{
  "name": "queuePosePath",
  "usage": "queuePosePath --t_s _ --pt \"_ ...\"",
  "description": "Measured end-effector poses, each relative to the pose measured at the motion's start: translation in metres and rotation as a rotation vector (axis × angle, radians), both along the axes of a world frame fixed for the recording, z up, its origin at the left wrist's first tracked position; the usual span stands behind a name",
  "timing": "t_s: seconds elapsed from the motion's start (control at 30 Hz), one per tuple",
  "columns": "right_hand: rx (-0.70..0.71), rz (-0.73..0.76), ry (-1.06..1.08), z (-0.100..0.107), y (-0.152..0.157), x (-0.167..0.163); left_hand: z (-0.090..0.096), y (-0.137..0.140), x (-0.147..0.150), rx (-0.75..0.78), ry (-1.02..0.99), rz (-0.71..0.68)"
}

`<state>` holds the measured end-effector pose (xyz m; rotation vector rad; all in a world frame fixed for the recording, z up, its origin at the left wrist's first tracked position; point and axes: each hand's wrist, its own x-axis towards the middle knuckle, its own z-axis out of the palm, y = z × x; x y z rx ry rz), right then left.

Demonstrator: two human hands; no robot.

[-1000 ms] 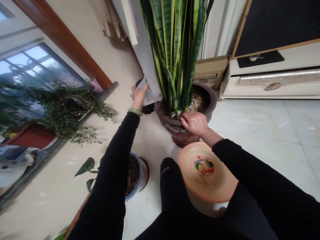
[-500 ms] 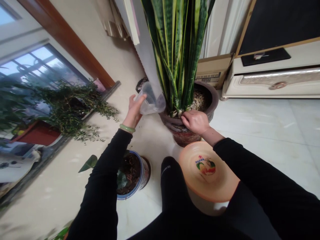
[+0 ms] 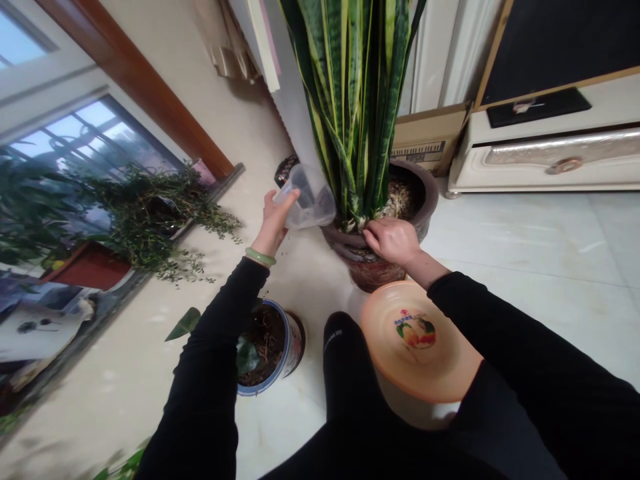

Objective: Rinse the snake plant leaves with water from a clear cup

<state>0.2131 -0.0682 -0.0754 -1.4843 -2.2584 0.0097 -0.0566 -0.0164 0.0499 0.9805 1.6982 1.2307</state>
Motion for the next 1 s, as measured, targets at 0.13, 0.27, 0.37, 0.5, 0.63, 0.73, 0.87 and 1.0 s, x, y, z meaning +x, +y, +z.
queuePosePath --t_s 0.13,0.27,0.37,0.5,0.63,0.73,0.87,1.0 --pt "-0.005 0.002 -0.004 0.000 0.000 0.000 0.003 -0.010 -0.006 -0.015 -0.098 -0.007" --pt "-0.006 0.015 0.055 0.000 0.000 0.001 0.003 -0.017 -0.020 -0.009 -0.198 -0.050" --pt "-0.024 0.030 0.128 -0.002 0.002 0.004 0.004 -0.025 -0.028 -0.045 -0.269 -0.019" --pt "-0.004 0.078 0.317 -0.004 0.003 0.008 0.011 -0.041 -0.028 -0.207 -0.359 0.040" --pt "0.113 0.098 0.515 0.009 -0.016 0.013 0.015 -0.070 -0.019 -0.291 -0.332 -0.107" --pt "0.116 0.138 0.502 0.037 -0.038 0.022 0.014 -0.092 -0.003 -0.328 -0.350 -0.247" --pt "0.054 0.167 0.467 0.082 -0.049 0.047 0.010 -0.102 0.027 -0.440 -0.588 -0.282" --pt "0.072 0.253 0.512 0.119 -0.036 0.078 0.001 -0.090 0.059 -0.500 -0.689 -0.378"
